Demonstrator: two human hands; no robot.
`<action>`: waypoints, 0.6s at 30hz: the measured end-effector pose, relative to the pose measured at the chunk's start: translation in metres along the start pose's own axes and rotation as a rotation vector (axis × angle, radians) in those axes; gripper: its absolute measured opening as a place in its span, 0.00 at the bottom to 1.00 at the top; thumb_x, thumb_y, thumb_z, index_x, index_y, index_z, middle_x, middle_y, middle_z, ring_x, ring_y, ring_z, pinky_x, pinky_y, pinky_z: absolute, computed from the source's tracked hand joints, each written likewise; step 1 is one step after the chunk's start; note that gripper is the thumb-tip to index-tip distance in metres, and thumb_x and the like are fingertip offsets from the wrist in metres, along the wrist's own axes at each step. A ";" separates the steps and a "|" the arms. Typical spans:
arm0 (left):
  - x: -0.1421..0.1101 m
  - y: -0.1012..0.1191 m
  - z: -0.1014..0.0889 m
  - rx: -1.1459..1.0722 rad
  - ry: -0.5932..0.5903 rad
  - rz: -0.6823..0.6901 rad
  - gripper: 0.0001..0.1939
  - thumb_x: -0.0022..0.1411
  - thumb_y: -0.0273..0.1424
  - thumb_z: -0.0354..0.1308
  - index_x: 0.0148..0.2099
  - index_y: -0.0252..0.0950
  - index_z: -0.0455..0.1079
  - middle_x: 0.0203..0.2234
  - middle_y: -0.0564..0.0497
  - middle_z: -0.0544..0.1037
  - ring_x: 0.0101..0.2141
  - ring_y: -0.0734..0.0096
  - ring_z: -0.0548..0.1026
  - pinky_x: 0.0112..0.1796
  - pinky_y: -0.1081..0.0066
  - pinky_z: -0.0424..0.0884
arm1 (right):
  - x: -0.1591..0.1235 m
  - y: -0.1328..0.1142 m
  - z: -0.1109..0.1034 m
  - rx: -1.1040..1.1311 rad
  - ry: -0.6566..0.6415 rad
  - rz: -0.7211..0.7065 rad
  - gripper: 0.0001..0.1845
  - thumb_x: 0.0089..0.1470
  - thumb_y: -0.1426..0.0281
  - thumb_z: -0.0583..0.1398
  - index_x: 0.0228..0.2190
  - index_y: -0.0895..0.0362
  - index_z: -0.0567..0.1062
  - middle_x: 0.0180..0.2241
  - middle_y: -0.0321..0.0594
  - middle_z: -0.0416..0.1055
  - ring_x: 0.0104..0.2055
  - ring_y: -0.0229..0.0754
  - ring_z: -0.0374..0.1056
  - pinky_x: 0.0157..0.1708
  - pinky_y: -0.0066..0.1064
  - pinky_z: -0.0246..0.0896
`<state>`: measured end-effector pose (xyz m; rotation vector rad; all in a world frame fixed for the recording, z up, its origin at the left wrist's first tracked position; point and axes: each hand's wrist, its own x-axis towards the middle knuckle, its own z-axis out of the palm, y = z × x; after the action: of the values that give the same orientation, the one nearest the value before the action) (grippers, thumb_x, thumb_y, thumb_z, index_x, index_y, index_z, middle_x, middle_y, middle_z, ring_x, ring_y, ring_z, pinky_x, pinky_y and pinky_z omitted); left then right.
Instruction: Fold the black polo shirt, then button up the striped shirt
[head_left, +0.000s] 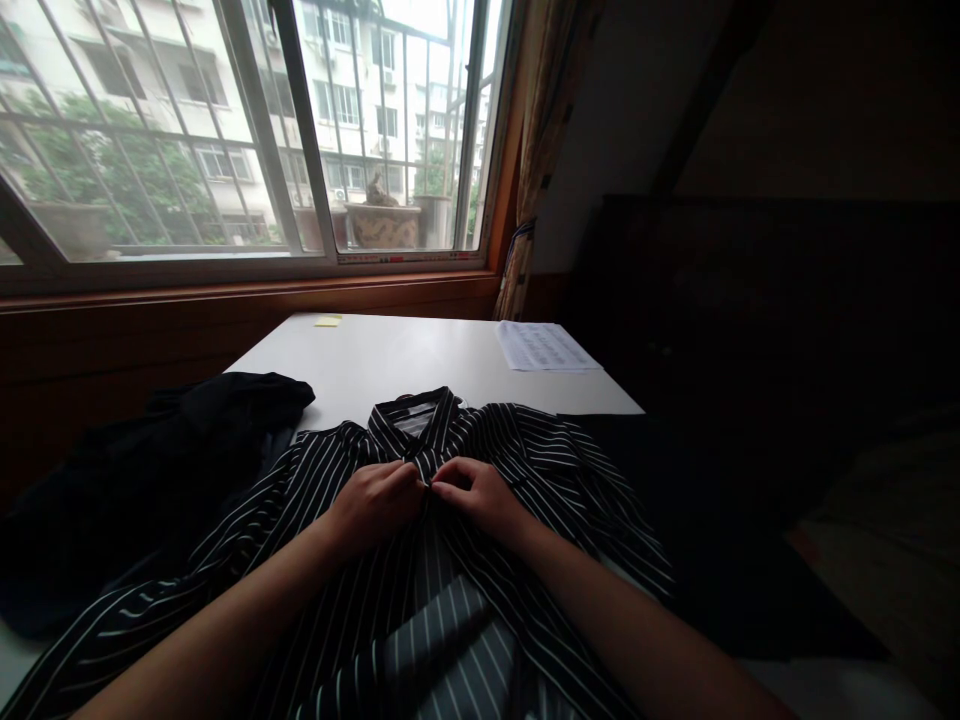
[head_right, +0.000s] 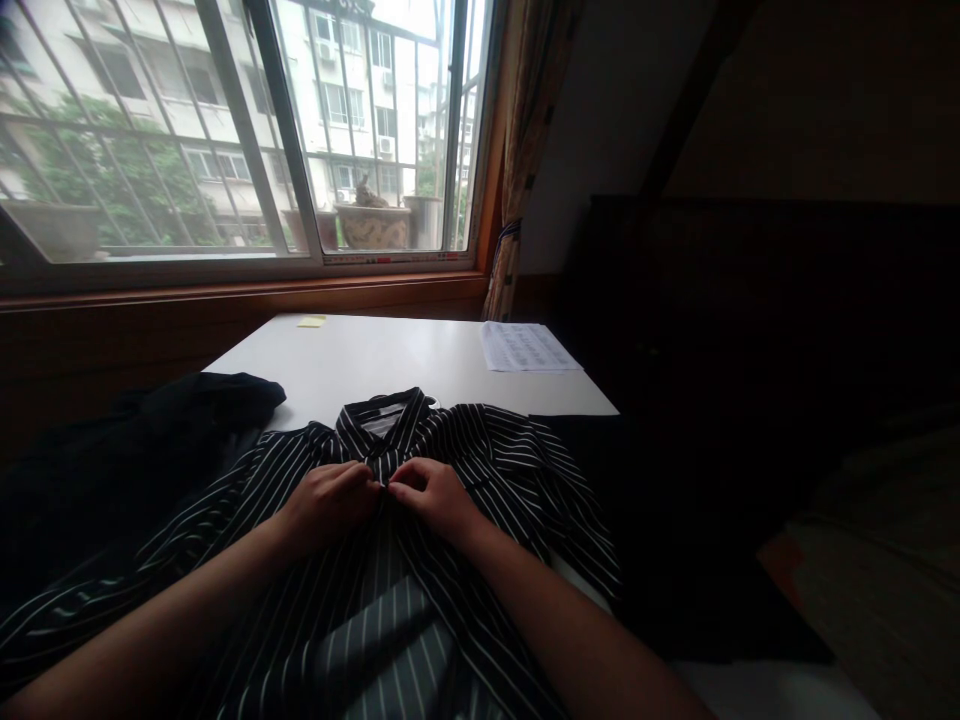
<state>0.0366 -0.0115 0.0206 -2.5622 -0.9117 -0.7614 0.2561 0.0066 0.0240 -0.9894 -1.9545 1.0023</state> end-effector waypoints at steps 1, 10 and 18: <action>0.000 0.000 0.000 0.005 0.003 0.002 0.15 0.70 0.27 0.50 0.28 0.35 0.64 0.26 0.54 0.68 0.25 0.75 0.64 0.27 0.71 0.60 | 0.000 -0.001 0.000 -0.010 0.002 -0.009 0.04 0.55 0.68 0.65 0.33 0.55 0.80 0.33 0.36 0.78 0.36 0.41 0.74 0.38 0.29 0.65; 0.000 0.001 0.000 0.022 0.020 0.011 0.15 0.70 0.26 0.48 0.28 0.36 0.63 0.25 0.54 0.67 0.24 0.75 0.63 0.26 0.70 0.59 | -0.001 0.000 0.001 -0.082 -0.002 -0.092 0.03 0.56 0.69 0.65 0.33 0.55 0.81 0.32 0.36 0.79 0.36 0.40 0.74 0.39 0.30 0.65; 0.000 0.002 0.000 0.038 0.057 0.004 0.16 0.70 0.26 0.49 0.27 0.36 0.60 0.23 0.55 0.64 0.22 0.76 0.60 0.25 0.70 0.56 | -0.005 0.001 0.001 -0.185 -0.003 -0.186 0.07 0.58 0.66 0.64 0.35 0.53 0.82 0.29 0.37 0.77 0.32 0.39 0.72 0.35 0.30 0.65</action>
<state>0.0374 -0.0131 0.0206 -2.4959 -0.8946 -0.8037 0.2581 0.0020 0.0219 -0.8850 -2.1270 0.7310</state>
